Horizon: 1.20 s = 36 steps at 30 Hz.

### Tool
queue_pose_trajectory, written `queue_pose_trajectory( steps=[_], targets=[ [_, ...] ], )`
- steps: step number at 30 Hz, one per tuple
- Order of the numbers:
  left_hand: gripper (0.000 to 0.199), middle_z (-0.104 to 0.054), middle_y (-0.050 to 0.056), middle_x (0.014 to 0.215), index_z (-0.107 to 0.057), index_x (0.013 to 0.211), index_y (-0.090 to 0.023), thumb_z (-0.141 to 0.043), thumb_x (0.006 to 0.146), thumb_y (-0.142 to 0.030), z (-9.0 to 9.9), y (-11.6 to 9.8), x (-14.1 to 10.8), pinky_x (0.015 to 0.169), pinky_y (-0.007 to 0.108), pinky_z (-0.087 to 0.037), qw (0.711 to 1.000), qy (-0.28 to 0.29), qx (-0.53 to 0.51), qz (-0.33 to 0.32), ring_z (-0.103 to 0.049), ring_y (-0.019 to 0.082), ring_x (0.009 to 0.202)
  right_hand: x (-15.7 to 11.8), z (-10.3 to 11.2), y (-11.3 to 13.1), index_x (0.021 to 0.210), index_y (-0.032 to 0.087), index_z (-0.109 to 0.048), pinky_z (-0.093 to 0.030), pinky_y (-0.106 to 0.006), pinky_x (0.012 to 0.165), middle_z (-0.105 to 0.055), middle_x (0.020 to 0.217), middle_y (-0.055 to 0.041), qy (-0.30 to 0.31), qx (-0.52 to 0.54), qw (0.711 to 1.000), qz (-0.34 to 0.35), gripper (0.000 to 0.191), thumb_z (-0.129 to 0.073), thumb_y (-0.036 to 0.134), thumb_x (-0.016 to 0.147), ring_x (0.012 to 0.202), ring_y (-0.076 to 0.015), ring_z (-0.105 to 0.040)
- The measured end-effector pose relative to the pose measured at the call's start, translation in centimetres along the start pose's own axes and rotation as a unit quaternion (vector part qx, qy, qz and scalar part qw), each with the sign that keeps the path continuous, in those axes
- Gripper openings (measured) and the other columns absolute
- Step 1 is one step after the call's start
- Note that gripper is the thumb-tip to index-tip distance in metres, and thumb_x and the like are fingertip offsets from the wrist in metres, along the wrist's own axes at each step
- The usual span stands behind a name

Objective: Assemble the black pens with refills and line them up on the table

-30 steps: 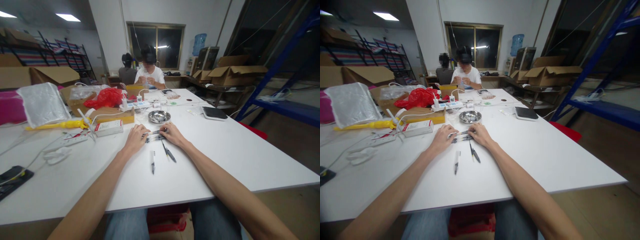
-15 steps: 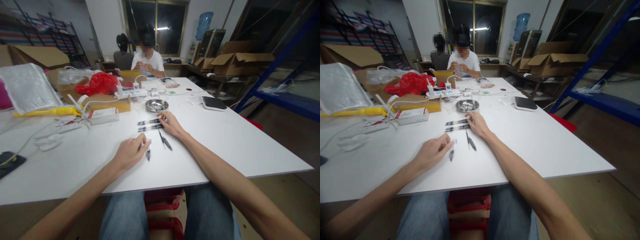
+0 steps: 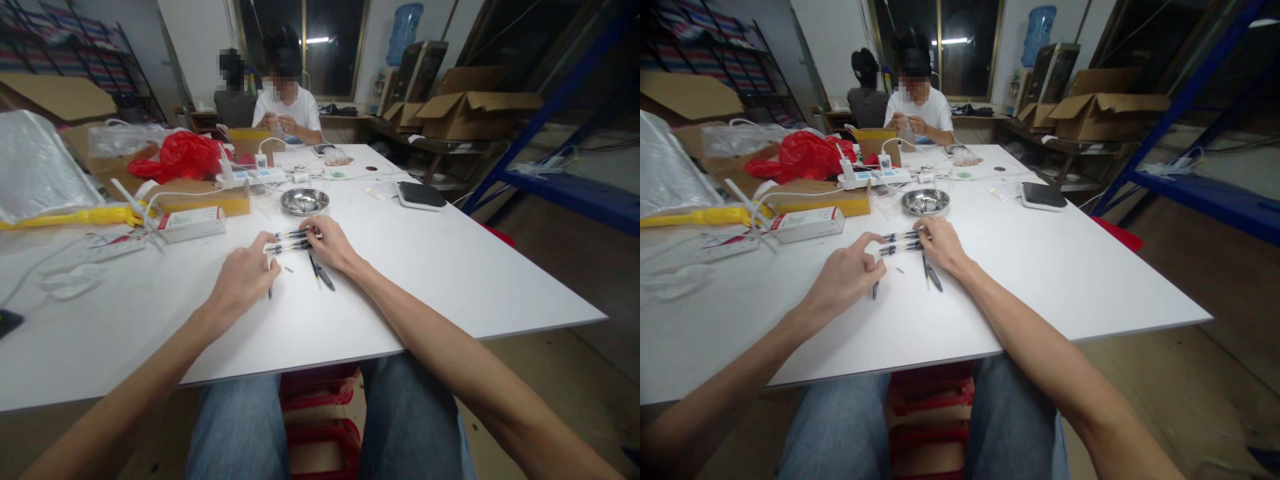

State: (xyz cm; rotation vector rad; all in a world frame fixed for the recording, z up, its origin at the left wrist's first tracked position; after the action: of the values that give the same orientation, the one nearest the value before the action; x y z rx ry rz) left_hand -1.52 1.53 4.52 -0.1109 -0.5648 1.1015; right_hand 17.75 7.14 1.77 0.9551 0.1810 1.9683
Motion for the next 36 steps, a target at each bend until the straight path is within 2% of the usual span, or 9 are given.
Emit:
queue_pose_trajectory(
  steps=[3,6,11,13,16,24,27,31,36],
  targets=[
    [0.032,-0.061,-0.005,0.057,-0.062,0.117,-0.019,-0.058,0.086,-0.021,1.4,0.3,2.9,0.070,0.027,-0.046,0.990,-0.136,-0.041,-0.016,-0.060,0.015,0.057,-0.1,0.3,1.7,0.089,0.015,-0.069,-0.040,-0.031,0.080,-0.063,0.084,-0.0047,0.070,0.013,0.997,0.029,0.012,-0.057,0.016,0.091,0.081,-0.0184,-0.053],
    [0.031,-0.067,-0.002,0.070,-0.064,0.119,-0.016,-0.054,0.092,-0.026,0.7,1.6,5.1,0.076,0.026,-0.048,0.976,-0.203,-0.071,-0.030,-0.063,0.014,0.066,-0.6,-0.2,3.4,0.081,0.016,-0.070,-0.038,-0.030,0.076,-0.063,0.078,-0.0029,0.160,0.020,0.985,0.055,0.014,-0.069,0.027,0.089,0.077,-0.0168,-0.051],
    [0.033,-0.071,0.004,0.096,-0.064,0.123,-0.017,-0.045,0.100,-0.031,-2.3,2.7,4.6,0.082,0.025,-0.048,0.981,-0.149,-0.085,-0.087,-0.065,0.014,0.081,-1.2,-1.8,4.5,0.081,0.017,-0.069,-0.037,-0.032,0.078,-0.064,0.077,-0.0026,0.201,-0.017,0.978,0.060,0.017,-0.079,0.030,0.083,0.079,-0.0188,-0.051],
    [0.034,-0.070,0.006,0.108,-0.064,0.121,-0.018,-0.039,0.102,-0.029,-2.5,2.4,3.9,0.089,0.026,-0.047,0.981,-0.138,-0.075,-0.112,-0.063,0.017,0.095,-1.3,-2.2,4.4,0.080,0.017,-0.067,-0.037,-0.032,0.078,-0.064,0.077,-0.0026,0.199,-0.010,0.978,0.063,0.012,-0.077,0.023,0.085,0.079,-0.0186,-0.052],
    [0.034,-0.067,0.008,0.106,-0.065,0.113,-0.018,-0.033,0.102,-0.025,-2.2,2.1,3.5,0.093,0.028,-0.045,0.981,-0.122,-0.074,-0.131,-0.060,0.020,0.103,-1.4,-2.3,4.1,0.080,0.017,-0.065,-0.037,-0.031,0.078,-0.063,0.078,-0.0029,0.192,0.014,0.979,0.072,0.010,-0.072,0.018,0.087,0.080,-0.0182,-0.052],
    [0.027,-0.063,0.002,0.080,-0.064,0.101,-0.018,-0.039,0.098,-0.028,-2.5,2.9,3.5,0.068,0.027,-0.039,0.982,-0.062,-0.146,-0.098,-0.052,0.016,0.068,-1.4,-1.3,3.8,0.080,0.013,-0.067,-0.036,-0.028,0.076,-0.063,0.078,-0.0027,0.191,0.064,0.976,0.077,0.006,-0.066,0.010,0.084,0.075,-0.0145,-0.051],
    [0.025,-0.059,0.000,0.074,-0.064,0.100,-0.019,-0.042,0.097,-0.028,-2.6,2.2,3.2,0.062,0.026,-0.036,0.981,-0.032,-0.161,-0.108,-0.048,0.014,0.061,-1.2,-0.2,3.2,0.083,0.014,-0.068,-0.035,-0.026,0.071,-0.065,0.078,-0.0024,0.164,0.068,0.983,0.043,0.007,-0.062,0.013,0.086,0.071,-0.0136,-0.051],
    [0.025,-0.057,-0.001,0.070,-0.064,0.102,-0.019,-0.042,0.097,-0.028,-2.4,1.4,2.9,0.062,0.026,-0.035,0.983,-0.022,-0.146,-0.108,-0.049,0.014,0.060,-1.2,1.5,1.9,0.075,0.016,-0.064,-0.029,-0.028,0.061,-0.061,0.069,-0.0015,0.131,-0.040,0.988,-0.066,0.019,-0.061,0.028,0.090,0.061,-0.0128,-0.045],
    [0.023,-0.062,-0.001,0.068,-0.066,0.100,-0.021,-0.046,0.096,-0.033,-2.7,1.4,2.8,0.061,0.027,-0.032,0.993,0.013,-0.090,-0.080,-0.053,0.016,0.061,-1.8,0.9,2.2,0.077,0.017,-0.065,-0.025,-0.028,0.058,-0.064,0.072,-0.0049,0.171,-0.147,0.969,-0.104,0.031,-0.061,0.045,0.091,0.061,-0.0146,-0.047]
  ],
)
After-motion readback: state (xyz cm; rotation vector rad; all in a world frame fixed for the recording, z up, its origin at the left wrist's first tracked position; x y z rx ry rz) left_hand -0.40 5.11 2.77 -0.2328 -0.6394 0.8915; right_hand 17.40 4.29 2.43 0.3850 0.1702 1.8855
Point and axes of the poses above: each hand's wrist, its own x-axis towards the middle knuckle, its own z-axis out of the back of the hand, y = z × x, the point moved 4 cm from there along x, towards the middle knuckle
